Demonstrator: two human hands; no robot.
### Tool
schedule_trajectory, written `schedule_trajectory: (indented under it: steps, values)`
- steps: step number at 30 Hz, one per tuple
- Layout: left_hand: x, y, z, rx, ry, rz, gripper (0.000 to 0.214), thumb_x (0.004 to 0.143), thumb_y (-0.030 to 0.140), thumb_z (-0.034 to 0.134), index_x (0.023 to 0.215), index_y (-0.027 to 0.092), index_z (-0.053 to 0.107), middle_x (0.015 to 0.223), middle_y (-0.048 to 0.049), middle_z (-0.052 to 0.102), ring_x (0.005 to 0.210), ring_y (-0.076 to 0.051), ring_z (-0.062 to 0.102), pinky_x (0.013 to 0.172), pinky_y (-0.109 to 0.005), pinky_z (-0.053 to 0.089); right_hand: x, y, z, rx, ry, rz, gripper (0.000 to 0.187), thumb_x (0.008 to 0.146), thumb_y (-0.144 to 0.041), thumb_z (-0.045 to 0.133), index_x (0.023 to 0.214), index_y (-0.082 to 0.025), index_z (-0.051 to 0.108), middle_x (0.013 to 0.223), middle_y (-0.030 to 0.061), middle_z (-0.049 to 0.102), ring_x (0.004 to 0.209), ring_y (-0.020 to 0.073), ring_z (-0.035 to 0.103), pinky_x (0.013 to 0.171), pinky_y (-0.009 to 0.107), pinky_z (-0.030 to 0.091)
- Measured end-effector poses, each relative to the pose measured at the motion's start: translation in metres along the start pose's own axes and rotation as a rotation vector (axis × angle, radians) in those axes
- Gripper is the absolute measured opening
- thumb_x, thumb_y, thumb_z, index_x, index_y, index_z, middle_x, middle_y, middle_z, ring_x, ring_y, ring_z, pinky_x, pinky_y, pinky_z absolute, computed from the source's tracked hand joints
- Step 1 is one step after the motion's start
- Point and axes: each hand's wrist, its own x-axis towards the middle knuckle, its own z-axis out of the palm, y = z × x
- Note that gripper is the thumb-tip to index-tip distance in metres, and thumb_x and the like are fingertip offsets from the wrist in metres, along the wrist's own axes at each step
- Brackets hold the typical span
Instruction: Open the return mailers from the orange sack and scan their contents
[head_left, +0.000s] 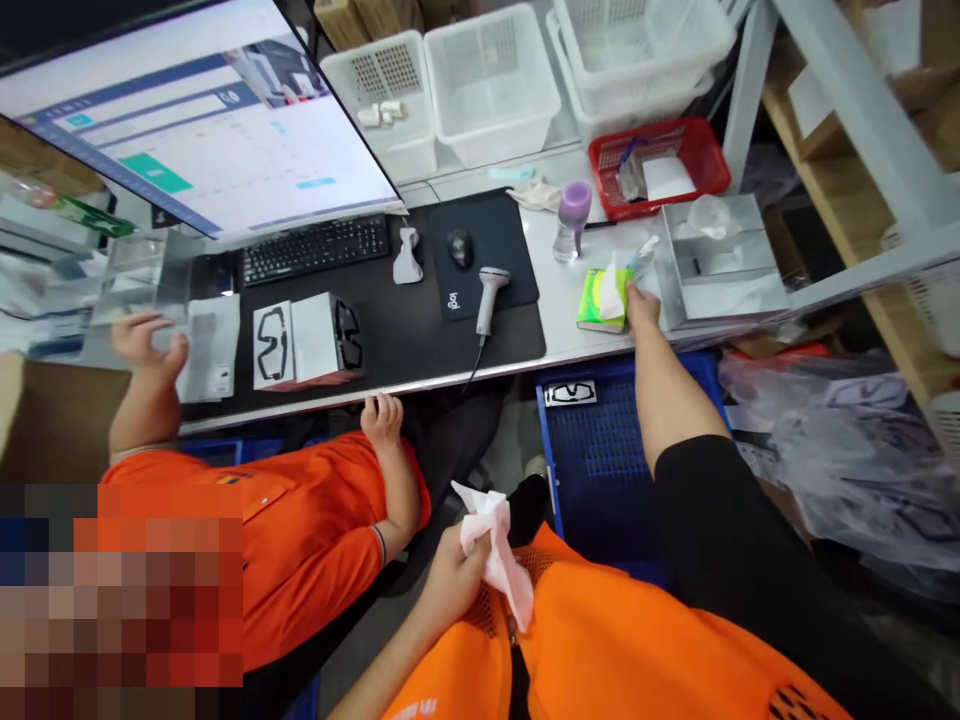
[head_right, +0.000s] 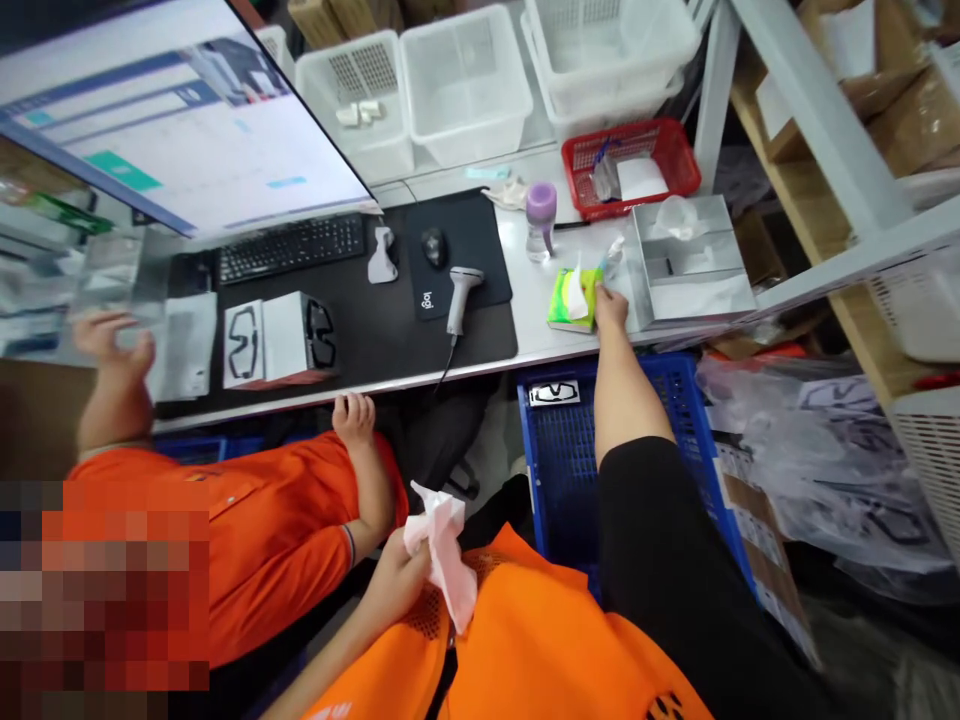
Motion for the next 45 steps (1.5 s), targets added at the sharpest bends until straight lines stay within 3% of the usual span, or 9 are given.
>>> schedule_trajectory:
  steps: [7, 11, 16, 22, 29, 33, 37, 42, 45]
  values:
    - [-0.025, 0.013, 0.018, -0.056, -0.078, 0.035, 0.041, 0.092, 0.05, 0.063, 0.084, 0.012, 0.077, 0.07, -0.0037, 0.068, 0.063, -0.016, 0.057, 0.062, -0.025, 0.044, -0.065, -0.045, -0.048, -0.214, 0.102, -0.172, 0.023, 0.091, -0.012, 0.055, 0.108, -0.008, 0.071, 0.122, 0.02, 0.071, 0.12, 0.0236, 0.061, 0.117, 0.041, 0.04]
    - [-0.062, 0.007, 0.022, -0.073, -0.093, 0.132, 0.039, 0.089, 0.047, 0.065, 0.068, 0.014, 0.064, 0.065, -0.0006, 0.058, 0.062, -0.013, 0.048, 0.061, -0.024, 0.041, -0.215, -0.053, -0.1, -0.039, -0.126, -0.505, 0.039, 0.102, -0.034, 0.054, 0.133, -0.011, 0.062, 0.131, 0.0188, 0.067, 0.114, 0.0185, 0.065, 0.105, 0.037, 0.053]
    - [-0.141, -0.032, 0.027, -0.029, -0.067, 0.225, 0.039, 0.093, 0.049, 0.062, 0.075, 0.015, 0.067, 0.072, -0.0014, 0.061, 0.068, -0.015, 0.052, 0.067, -0.025, 0.043, -0.464, -0.002, -0.161, 0.172, -1.183, -0.216, 0.092, 0.076, -0.081, 0.079, 0.148, -0.026, 0.062, 0.152, 0.0143, 0.06, 0.141, 0.0341, 0.057, 0.116, 0.048, 0.049]
    - [-0.246, -0.095, 0.011, 0.03, -0.002, 0.255, 0.021, 0.095, 0.026, 0.06, 0.088, 0.012, 0.073, 0.083, -0.0041, 0.072, 0.079, -0.017, 0.062, 0.073, -0.024, 0.046, -0.615, 0.065, -0.18, 0.061, -1.357, -0.072, 0.101, 0.079, -0.06, 0.088, 0.163, -0.032, 0.04, 0.155, 0.0118, 0.057, 0.138, 0.0332, 0.058, 0.12, 0.051, 0.046]
    - [-0.352, -0.158, -0.045, 0.167, 0.177, 0.171, 0.014, 0.097, 0.027, 0.067, 0.098, 0.016, 0.075, 0.091, -0.0033, 0.076, 0.083, -0.019, 0.067, 0.069, -0.023, 0.041, -0.691, 0.083, -0.14, -0.398, -1.677, -0.266, 0.044, 0.089, -0.053, 0.075, 0.116, -0.018, 0.077, 0.106, 0.0082, 0.077, 0.095, 0.0263, 0.07, 0.084, 0.035, 0.056]
    - [-0.414, -0.207, -0.079, 0.153, 0.277, 0.207, 0.012, 0.099, 0.025, 0.066, 0.093, 0.018, 0.073, 0.088, -0.0024, 0.075, 0.079, -0.017, 0.066, 0.065, -0.024, 0.036, -0.755, 0.093, -0.104, -0.573, -1.81, -0.339, 0.043, 0.088, -0.057, 0.071, 0.091, -0.014, 0.077, 0.077, 0.0045, 0.072, 0.069, 0.02, 0.06, 0.062, 0.029, 0.046]
    - [-0.495, -0.276, -0.133, 0.021, 0.471, 0.138, 0.023, 0.097, 0.04, 0.072, 0.092, 0.019, 0.073, 0.078, -0.0014, 0.07, 0.07, -0.016, 0.06, 0.063, -0.025, 0.035, -0.847, 0.115, -0.059, -0.681, -1.878, -0.404, 0.043, 0.086, -0.056, 0.073, 0.094, -0.014, 0.077, 0.086, 0.007, 0.077, 0.077, 0.0242, 0.067, 0.068, 0.032, 0.052]
    - [-0.642, -0.404, -0.196, -0.745, 1.006, 0.092, 0.031, 0.1, 0.043, 0.065, 0.091, 0.015, 0.075, 0.065, 0.002, 0.056, 0.06, -0.012, 0.048, 0.058, -0.025, 0.036, -1.008, 0.151, 0.014, -0.853, -1.866, -0.402, 0.057, 0.075, -0.067, 0.079, 0.095, -0.013, 0.08, 0.091, 0.0133, 0.081, 0.087, 0.0341, 0.076, 0.072, 0.038, 0.061]
    - [-0.73, -0.479, -0.185, -1.105, 1.413, 0.082, 0.03, 0.101, 0.043, 0.067, 0.092, 0.014, 0.069, 0.07, 0.0027, 0.056, 0.058, -0.011, 0.048, 0.057, -0.024, 0.041, -1.11, 0.169, 0.053, -1.005, -1.969, -0.579, 0.061, 0.074, -0.068, 0.079, 0.102, -0.014, 0.079, 0.103, 0.0158, 0.082, 0.102, 0.0372, 0.077, 0.081, 0.039, 0.064]
